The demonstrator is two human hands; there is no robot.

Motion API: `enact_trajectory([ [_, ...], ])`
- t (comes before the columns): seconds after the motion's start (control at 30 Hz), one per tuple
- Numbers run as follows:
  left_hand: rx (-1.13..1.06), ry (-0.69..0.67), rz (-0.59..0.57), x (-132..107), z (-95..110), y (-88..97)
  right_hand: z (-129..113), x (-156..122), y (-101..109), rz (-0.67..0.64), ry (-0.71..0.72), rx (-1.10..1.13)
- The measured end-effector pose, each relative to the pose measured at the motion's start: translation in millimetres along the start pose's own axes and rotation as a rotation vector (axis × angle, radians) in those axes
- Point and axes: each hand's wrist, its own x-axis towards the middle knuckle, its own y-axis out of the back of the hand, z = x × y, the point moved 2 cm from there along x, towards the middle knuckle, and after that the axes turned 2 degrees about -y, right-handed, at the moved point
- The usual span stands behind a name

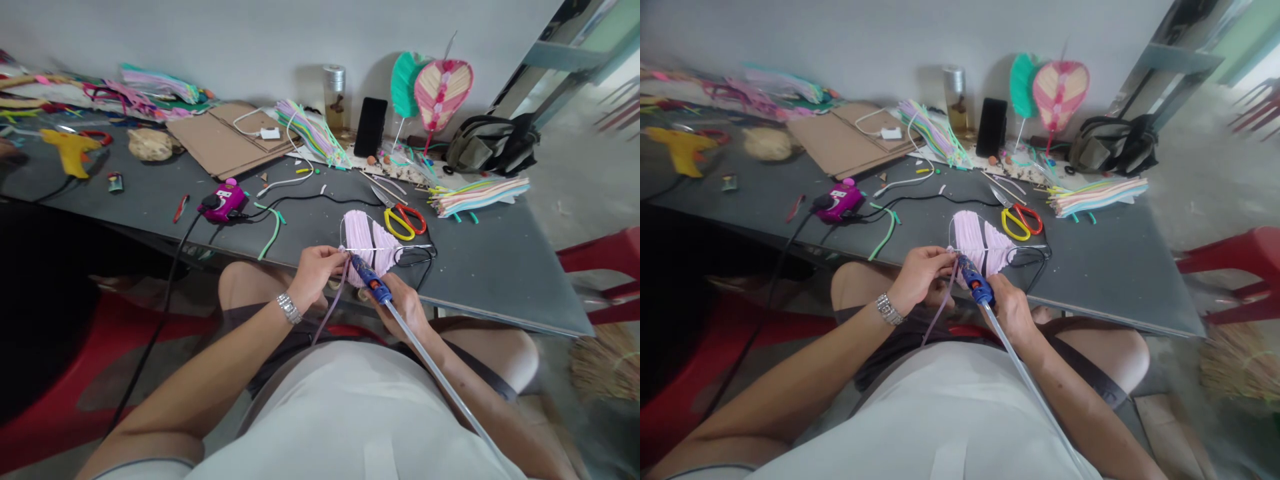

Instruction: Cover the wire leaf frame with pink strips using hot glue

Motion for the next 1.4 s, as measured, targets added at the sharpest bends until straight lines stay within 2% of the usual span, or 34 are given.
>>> enact_trajectory([
  [0.63,-0.012,-0.012,-0.036,2.3,-3.1,2.0,-0.1,0.0,0.8,0.015,0.006,-0.02],
  [1.4,-0.017,0.016,-0.032,-2.6,0.4,-0.1,-3.8,3.0,4.8,-0.025,-0.02,-0.003],
])
